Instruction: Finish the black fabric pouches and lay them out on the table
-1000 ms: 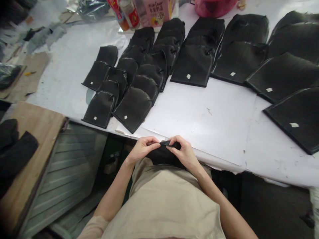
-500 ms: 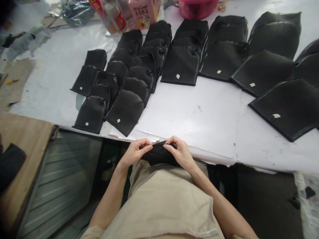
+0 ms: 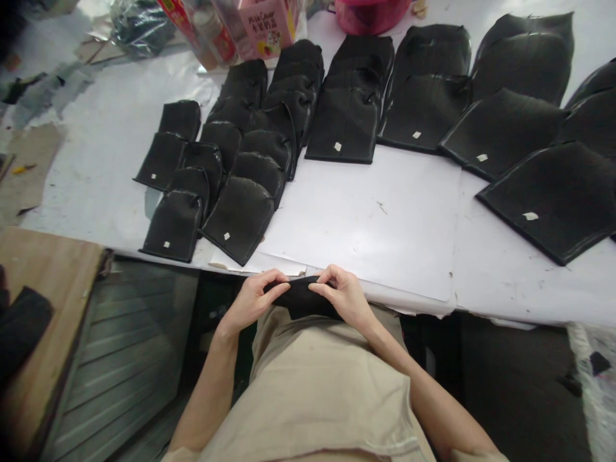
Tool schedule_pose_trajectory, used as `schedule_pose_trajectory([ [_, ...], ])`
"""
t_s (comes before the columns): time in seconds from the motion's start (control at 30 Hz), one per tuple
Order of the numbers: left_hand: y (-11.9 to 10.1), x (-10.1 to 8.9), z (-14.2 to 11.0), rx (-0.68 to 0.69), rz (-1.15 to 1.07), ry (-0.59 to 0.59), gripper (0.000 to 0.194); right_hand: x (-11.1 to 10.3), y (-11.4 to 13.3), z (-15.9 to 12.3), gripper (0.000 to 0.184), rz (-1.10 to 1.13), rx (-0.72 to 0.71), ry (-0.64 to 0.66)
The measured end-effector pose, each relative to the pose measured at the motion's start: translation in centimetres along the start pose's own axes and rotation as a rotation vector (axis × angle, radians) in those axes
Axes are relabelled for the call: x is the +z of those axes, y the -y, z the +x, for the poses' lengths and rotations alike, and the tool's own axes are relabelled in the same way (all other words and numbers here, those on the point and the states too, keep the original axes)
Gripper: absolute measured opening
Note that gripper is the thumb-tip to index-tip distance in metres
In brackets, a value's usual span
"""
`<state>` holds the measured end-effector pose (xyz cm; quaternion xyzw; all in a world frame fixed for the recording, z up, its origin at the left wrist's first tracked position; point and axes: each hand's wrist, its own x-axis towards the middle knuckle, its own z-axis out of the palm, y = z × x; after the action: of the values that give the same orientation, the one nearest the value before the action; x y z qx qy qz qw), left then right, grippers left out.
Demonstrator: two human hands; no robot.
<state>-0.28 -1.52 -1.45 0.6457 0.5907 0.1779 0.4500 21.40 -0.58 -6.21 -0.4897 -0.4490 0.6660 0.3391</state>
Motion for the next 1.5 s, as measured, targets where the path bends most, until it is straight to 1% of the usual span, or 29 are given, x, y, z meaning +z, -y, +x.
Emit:
schedule_pose_trajectory([
  [0.1, -0.9, 0.6, -0.1, 0.077, 0.129, -0.018, 0.016, 0.4, 0.1, 0.0, 0.021, -0.076, -0.059, 0.034],
  [0.17, -1.1, 1.4, 0.1, 0.103, 0.103, -0.030, 0.018, 0.7, 0.2, -0.1, 0.019, -0.114, -0.100, 0.048],
  [0.23, -1.1, 2.2, 0.3, 0.094, 0.023, -0.055, 0.020, 0.9, 0.1, -0.2, 0.019, -0.119, -0.150, 0.052],
  [0.37, -0.6, 2.9, 0.6, 0.053, -0.103, -0.080, 0.020, 0.7, -0.1, -0.4, 0.020, -0.079, -0.210, 0.068],
  [0.57, -0.6, 2.9, 0.6, -0.030, -0.245, -0.067, 0.024, 0.2, -0.3, -0.3, 0.017, -0.236, -0.262, 0.034],
  [0.8, -0.2, 3.6, 1.0, -0.171, -0.469, -0.053, 0.037, 0.3, 0.3, -0.3, 0.016, -0.320, -0.417, 0.034],
  [1.0, -0.5, 3.7, 1.3, -0.283, -0.611, 0.009, 0.034, 0.0, -0.3, -0.3, 0.013, -0.385, -0.483, 0.052],
  [1.1, -0.6, 3.7, 1.5, -0.305, -0.631, 0.016, 0.031, 0.0, -0.5, -0.4, 0.012, -0.385, -0.503, 0.059],
  [1.2, -0.6, 3.8, 1.5, -0.312, -0.609, 0.014, 0.027, 0.0, -0.5, -0.5, 0.012, -0.371, -0.487, 0.073],
  [1.27, -0.5, 3.9, 1.5, -0.313, -0.592, 0.015, 0.025, 0.0, -0.3, -0.5, 0.012, -0.322, -0.436, 0.089],
  [1.3, -0.5, 3.9, 1.5, -0.308, -0.583, 0.015, 0.023, 0.0, -0.2, -0.5, 0.011, -0.273, -0.386, 0.099],
  [1.37, -0.4, 4.0, 1.5, -0.294, -0.564, 0.017, 0.020, 0.0, 0.1, -0.5, 0.011, -0.144, -0.238, 0.104],
  [1.43, -0.3, 4.1, 1.5, -0.285, -0.542, 0.013, 0.018, 0.0, 0.4, -0.4, 0.015, -0.023, -0.086, 0.082],
  [1.5, -0.4, 4.2, 1.4, -0.280, -0.516, 0.005, 0.015, 0.1, 0.6, -0.2, 0.021, 0.052, 0.011, 0.055],
])
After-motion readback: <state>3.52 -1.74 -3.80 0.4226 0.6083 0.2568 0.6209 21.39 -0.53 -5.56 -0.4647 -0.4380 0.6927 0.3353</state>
